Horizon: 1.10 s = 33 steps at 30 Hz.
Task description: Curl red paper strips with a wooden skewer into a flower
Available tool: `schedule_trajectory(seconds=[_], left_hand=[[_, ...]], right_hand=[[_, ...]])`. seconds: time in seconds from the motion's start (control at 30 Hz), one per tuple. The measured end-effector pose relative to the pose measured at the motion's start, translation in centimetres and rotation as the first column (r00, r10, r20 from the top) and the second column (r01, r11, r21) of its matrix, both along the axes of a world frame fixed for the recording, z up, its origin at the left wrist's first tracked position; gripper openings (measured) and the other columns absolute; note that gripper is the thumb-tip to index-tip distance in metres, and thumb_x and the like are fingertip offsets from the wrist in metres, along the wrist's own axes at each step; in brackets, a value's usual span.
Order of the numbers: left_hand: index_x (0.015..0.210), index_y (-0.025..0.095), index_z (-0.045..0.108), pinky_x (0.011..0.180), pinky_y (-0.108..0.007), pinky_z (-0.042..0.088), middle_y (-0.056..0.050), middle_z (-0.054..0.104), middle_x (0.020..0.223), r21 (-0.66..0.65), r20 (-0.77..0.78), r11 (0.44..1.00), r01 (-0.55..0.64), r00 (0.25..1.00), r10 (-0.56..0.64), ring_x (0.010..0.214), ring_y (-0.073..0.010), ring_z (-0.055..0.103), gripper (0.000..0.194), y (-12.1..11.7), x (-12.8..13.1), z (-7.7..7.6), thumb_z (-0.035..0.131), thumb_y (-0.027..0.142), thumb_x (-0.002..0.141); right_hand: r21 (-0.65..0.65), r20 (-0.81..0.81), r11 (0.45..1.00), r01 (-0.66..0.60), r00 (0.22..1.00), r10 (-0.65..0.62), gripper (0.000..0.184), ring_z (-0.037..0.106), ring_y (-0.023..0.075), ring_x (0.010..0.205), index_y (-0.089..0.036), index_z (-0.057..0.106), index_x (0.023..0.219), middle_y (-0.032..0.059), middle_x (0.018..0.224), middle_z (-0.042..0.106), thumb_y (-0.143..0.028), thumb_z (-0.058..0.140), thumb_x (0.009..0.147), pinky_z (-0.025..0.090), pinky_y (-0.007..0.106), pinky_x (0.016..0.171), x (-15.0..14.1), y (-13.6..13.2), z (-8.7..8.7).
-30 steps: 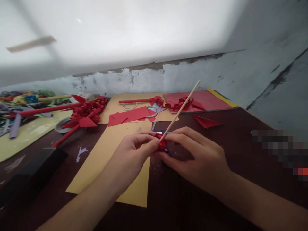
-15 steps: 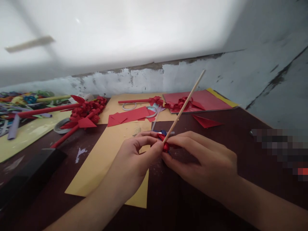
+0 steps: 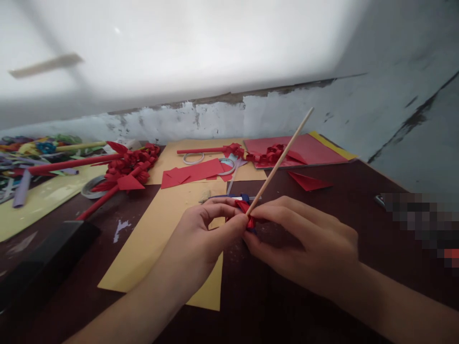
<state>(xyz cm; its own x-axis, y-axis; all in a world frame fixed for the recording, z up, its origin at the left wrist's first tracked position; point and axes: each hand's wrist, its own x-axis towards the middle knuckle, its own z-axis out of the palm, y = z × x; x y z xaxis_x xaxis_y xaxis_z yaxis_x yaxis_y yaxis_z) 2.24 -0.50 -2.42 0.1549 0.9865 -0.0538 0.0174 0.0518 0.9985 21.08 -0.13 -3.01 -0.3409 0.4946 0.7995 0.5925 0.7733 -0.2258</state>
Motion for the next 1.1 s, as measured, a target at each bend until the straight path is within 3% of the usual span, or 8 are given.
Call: schedule_trajectory(seconds=[0.17, 0.27, 0.37, 0.47, 0.53, 0.7, 0.9, 1.1], left_hand=[[0.081, 0.02, 0.08, 0.086, -0.033, 0.059, -0.009, 0.072, 0.117, 0.008, -0.051, 1.0, 0.024, 0.998, -0.023, 0.104, -0.0242, 0.069, 0.016, -0.1, -0.3, 0.5, 0.078, 0.035, 0.086], [0.079, 0.019, 0.079, 0.077, -0.029, 0.061, -0.009, 0.07, 0.116, 0.113, -0.144, 0.994, -0.011, 0.989, 0.027, 0.1, -0.0231, 0.071, 0.016, -0.1, -0.1, 0.8, 0.075, 0.033, 0.088], [0.077, 0.02, 0.077, 0.089, -0.034, 0.061, -0.009, 0.07, 0.114, 0.34, -0.295, 0.94, -0.035, 0.945, 0.142, 0.108, -0.0239, 0.07, 0.013, -0.2, 0.2, 0.9, 0.073, 0.025, 0.088], [0.079, 0.019, 0.073, 0.102, -0.039, 0.057, -0.01, 0.07, 0.118, 0.494, -0.422, 0.869, 0.021, 0.88, 0.219, 0.116, -0.0247, 0.069, 0.012, -0.3, 0.4, 0.6, 0.068, 0.019, 0.09], [0.08, 0.019, 0.07, 0.097, -0.037, 0.059, -0.01, 0.07, 0.119, 0.51, -0.443, 0.859, 0.052, 0.871, 0.21, 0.116, -0.0243, 0.07, 0.012, -0.3, 0.4, 0.3, 0.066, 0.018, 0.092], [0.09, 0.017, 0.072, 0.074, -0.025, 0.063, -0.009, 0.071, 0.115, 0.488, -0.433, 0.868, 0.091, 0.889, 0.15, 0.092, -0.0163, 0.074, 0.009, -0.3, 0.3, 0.1, 0.064, 0.016, 0.093], [0.088, 0.019, 0.072, 0.081, -0.027, 0.062, -0.007, 0.073, 0.118, 0.593, -0.501, 0.793, 0.14, 0.835, 0.227, 0.092, -0.0158, 0.076, 0.008, -0.2, 0.0, 0.6, 0.067, 0.014, 0.093], [0.091, 0.019, 0.073, 0.081, -0.026, 0.061, -0.007, 0.071, 0.121, 0.585, -0.539, 0.792, 0.178, 0.814, 0.215, 0.1, -0.018, 0.076, 0.01, -0.3, -0.4, 0.8, 0.065, 0.017, 0.095]], right_hand=[[-0.044, -0.036, 0.998, -0.053, 0.998, 0.051, 0.014, 0.075, 0.0139, 0.08, -0.022, 0.071, 0.096, 0.0016, 0.089, 0.079, -0.016, 0.078, 0.086, 0.059, 0.025, 0.074, 0.2, 0.0, 0.3], [-0.205, -0.142, 0.977, -0.054, 0.99, 0.025, 0.008, 0.076, 0.0151, 0.076, -0.022, 0.073, 0.095, 0.001, 0.089, 0.08, -0.018, 0.074, 0.089, 0.059, 0.026, 0.071, 0.4, 0.4, 0.5], [-0.433, -0.294, 0.892, -0.127, 0.956, -0.007, 0.008, 0.076, 0.0154, 0.071, -0.024, 0.075, 0.092, -0.0012, 0.082, 0.08, -0.026, 0.068, 0.097, 0.06, 0.024, 0.064, 0.6, 1.2, 0.8], [-0.538, -0.427, 0.801, -0.264, 0.904, 0.011, 0.017, 0.075, 0.0153, 0.065, -0.023, 0.076, 0.087, -0.001, 0.073, 0.079, -0.033, 0.069, 0.099, 0.059, 0.022, 0.058, 0.6, 1.7, 1.1], [-0.564, -0.481, 0.758, -0.327, 0.877, 0.021, 0.021, 0.075, 0.0151, 0.062, -0.022, 0.076, 0.083, -0.0005, 0.071, 0.078, -0.036, 0.072, 0.098, 0.06, 0.021, 0.056, 0.5, 1.8, 1.3], [-0.584, -0.542, 0.69, -0.427, 0.838, 0.06, 0.026, 0.074, 0.0158, 0.061, -0.022, 0.075, 0.08, 0.0006, 0.071, 0.078, -0.043, 0.075, 0.095, 0.062, 0.023, 0.059, 0.5, 1.9, 1.4], [-0.602, -0.545, 0.655, -0.457, 0.834, 0.082, 0.026, 0.074, 0.0175, 0.064, -0.022, 0.075, 0.083, 0.0014, 0.074, 0.078, -0.045, 0.074, 0.096, 0.064, 0.027, 0.062, 0.7, 1.9, 1.6], [-0.599, -0.539, 0.633, -0.49, 0.832, 0.133, 0.021, 0.074, 0.0159, 0.069, -0.021, 0.077, 0.088, 0.0013, 0.078, 0.076, -0.038, 0.07, 0.1, 0.063, 0.026, 0.066, 0.9, 2.1, 1.5]])
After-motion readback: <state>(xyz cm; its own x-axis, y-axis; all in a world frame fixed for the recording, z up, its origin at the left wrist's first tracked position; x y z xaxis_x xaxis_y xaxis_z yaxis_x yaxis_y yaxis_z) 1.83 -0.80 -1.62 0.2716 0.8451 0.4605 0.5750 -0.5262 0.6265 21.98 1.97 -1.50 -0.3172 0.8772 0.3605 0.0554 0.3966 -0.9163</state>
